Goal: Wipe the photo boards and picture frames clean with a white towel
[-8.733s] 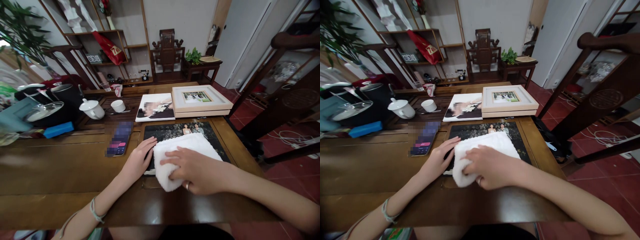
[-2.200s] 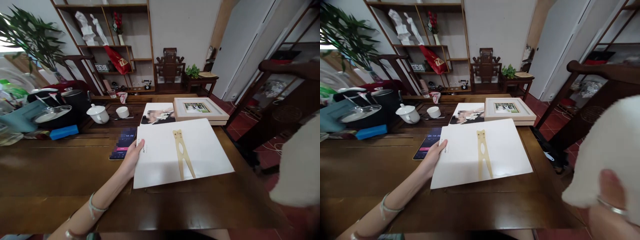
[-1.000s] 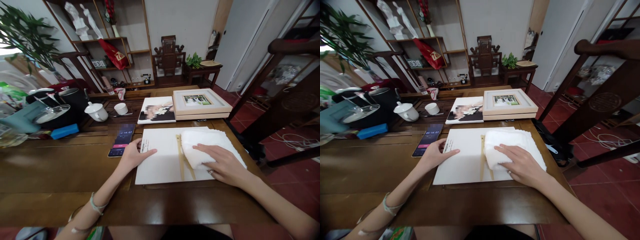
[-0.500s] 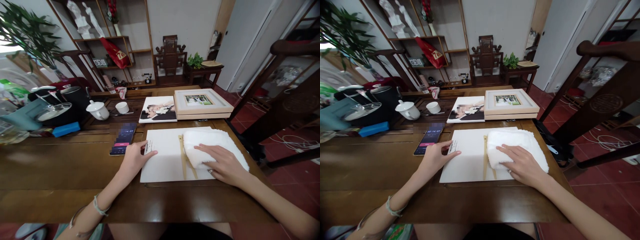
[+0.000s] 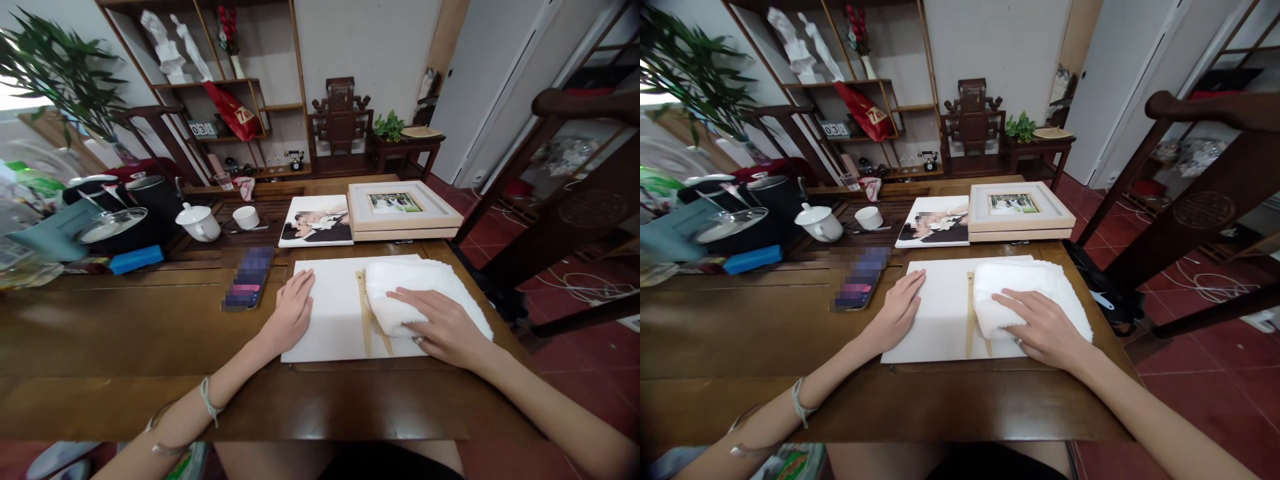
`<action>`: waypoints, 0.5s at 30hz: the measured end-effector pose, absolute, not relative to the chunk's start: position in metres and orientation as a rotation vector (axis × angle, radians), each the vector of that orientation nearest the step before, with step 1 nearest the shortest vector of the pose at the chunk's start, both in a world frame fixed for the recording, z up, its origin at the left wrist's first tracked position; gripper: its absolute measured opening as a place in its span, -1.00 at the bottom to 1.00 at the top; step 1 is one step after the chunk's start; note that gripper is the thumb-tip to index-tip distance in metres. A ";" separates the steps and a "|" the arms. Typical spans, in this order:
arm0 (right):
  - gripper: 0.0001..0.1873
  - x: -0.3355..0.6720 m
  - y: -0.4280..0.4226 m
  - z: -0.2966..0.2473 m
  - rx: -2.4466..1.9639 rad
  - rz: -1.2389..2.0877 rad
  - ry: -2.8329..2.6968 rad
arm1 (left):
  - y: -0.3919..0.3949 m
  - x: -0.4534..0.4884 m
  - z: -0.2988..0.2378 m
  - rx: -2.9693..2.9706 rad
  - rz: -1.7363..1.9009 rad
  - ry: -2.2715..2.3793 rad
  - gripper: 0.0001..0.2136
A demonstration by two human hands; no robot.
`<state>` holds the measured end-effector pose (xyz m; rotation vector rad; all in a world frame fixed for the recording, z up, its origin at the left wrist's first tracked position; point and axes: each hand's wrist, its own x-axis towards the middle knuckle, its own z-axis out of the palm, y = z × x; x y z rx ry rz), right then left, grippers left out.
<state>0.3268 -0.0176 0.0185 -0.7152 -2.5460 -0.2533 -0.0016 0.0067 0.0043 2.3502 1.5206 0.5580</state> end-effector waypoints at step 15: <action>-0.55 0.300 0.033 0.034 -0.972 -0.031 -2.577 | 0.007 0.001 0.005 2.301 0.453 1.626 -0.52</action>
